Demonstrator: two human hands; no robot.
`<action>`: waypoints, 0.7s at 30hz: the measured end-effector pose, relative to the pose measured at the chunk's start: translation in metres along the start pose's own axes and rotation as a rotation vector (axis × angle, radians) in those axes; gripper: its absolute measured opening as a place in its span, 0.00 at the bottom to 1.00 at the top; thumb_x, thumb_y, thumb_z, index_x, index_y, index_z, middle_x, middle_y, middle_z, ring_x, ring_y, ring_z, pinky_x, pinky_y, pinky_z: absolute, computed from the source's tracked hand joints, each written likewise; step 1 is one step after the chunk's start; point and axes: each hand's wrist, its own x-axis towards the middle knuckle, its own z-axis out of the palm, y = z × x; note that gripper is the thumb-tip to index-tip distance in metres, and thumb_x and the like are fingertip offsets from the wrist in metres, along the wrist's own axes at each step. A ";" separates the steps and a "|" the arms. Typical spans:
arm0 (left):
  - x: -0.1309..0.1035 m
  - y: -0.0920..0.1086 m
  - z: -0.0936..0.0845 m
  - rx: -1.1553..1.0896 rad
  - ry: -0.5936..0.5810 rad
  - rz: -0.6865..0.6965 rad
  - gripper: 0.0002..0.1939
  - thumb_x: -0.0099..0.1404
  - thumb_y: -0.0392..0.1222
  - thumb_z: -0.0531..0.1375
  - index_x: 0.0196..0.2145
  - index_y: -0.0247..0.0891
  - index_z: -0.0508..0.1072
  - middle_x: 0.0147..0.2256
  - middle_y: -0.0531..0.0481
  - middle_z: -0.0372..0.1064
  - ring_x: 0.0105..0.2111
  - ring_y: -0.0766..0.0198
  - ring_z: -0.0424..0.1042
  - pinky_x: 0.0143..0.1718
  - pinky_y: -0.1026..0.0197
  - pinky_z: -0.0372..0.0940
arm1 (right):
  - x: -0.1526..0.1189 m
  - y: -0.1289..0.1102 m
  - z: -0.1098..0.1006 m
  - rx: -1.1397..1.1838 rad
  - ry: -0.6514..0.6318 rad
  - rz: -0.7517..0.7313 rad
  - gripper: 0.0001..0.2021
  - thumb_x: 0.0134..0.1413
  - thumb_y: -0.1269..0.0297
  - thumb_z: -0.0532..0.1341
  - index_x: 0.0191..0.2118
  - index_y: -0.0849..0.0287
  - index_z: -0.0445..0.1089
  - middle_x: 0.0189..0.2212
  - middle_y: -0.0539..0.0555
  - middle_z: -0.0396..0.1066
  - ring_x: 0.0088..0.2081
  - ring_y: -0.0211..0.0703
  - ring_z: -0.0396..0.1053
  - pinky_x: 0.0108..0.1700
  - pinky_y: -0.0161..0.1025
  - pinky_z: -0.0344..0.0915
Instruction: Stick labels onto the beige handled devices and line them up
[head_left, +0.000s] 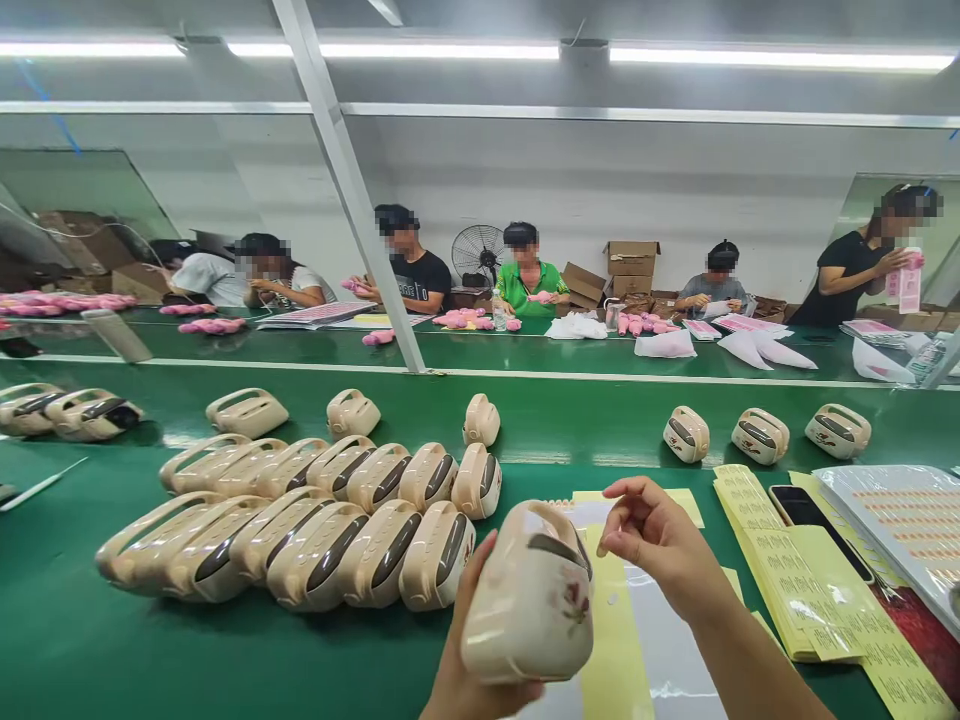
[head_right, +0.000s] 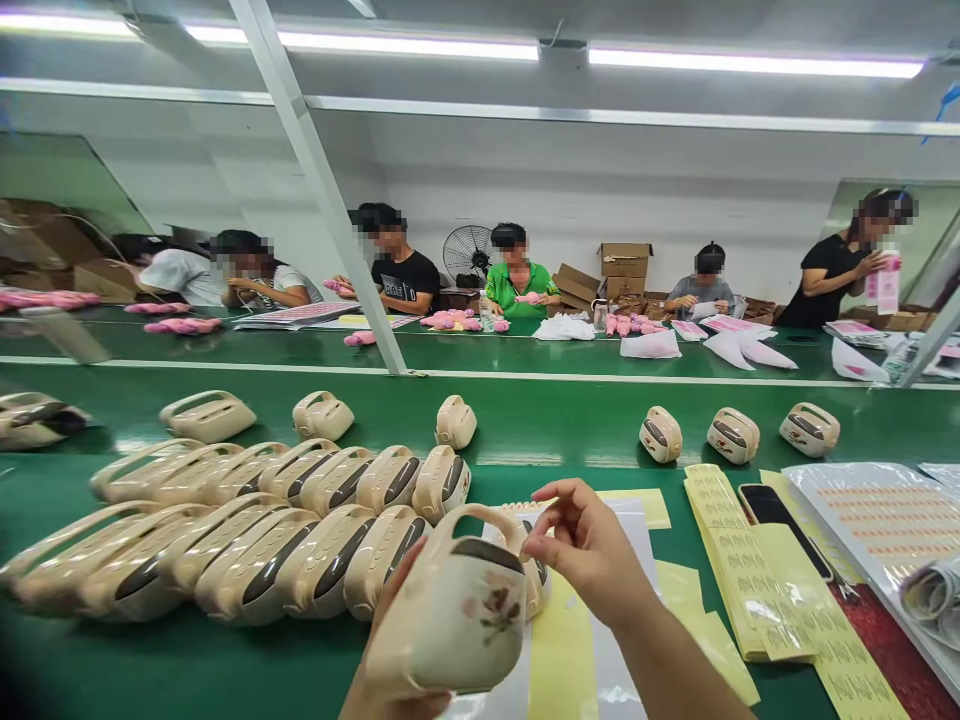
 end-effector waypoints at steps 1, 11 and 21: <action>0.001 0.006 0.000 0.112 -0.046 0.051 0.52 0.35 0.35 0.71 0.57 0.56 0.55 0.57 0.52 0.59 0.54 0.47 0.60 0.53 0.49 0.59 | 0.000 -0.004 0.004 0.008 -0.029 0.018 0.19 0.39 0.57 0.68 0.37 0.56 0.63 0.23 0.46 0.64 0.26 0.34 0.60 0.30 0.34 0.55; 0.015 0.027 0.012 0.910 -0.283 0.553 0.47 0.45 0.47 0.66 0.59 0.44 0.49 0.52 0.37 0.61 0.49 0.45 0.66 0.45 0.48 0.67 | -0.017 0.003 0.028 -0.066 -0.039 0.082 0.14 0.38 0.62 0.66 0.30 0.57 0.62 0.23 0.47 0.64 0.27 0.36 0.60 0.30 0.35 0.55; 0.007 0.032 0.017 0.941 -0.278 0.446 0.43 0.48 0.41 0.65 0.58 0.44 0.48 0.53 0.37 0.60 0.51 0.46 0.64 0.47 0.47 0.65 | -0.029 0.029 0.031 -0.299 0.120 -0.146 0.07 0.47 0.66 0.60 0.28 0.56 0.59 0.23 0.48 0.65 0.24 0.35 0.60 0.26 0.32 0.59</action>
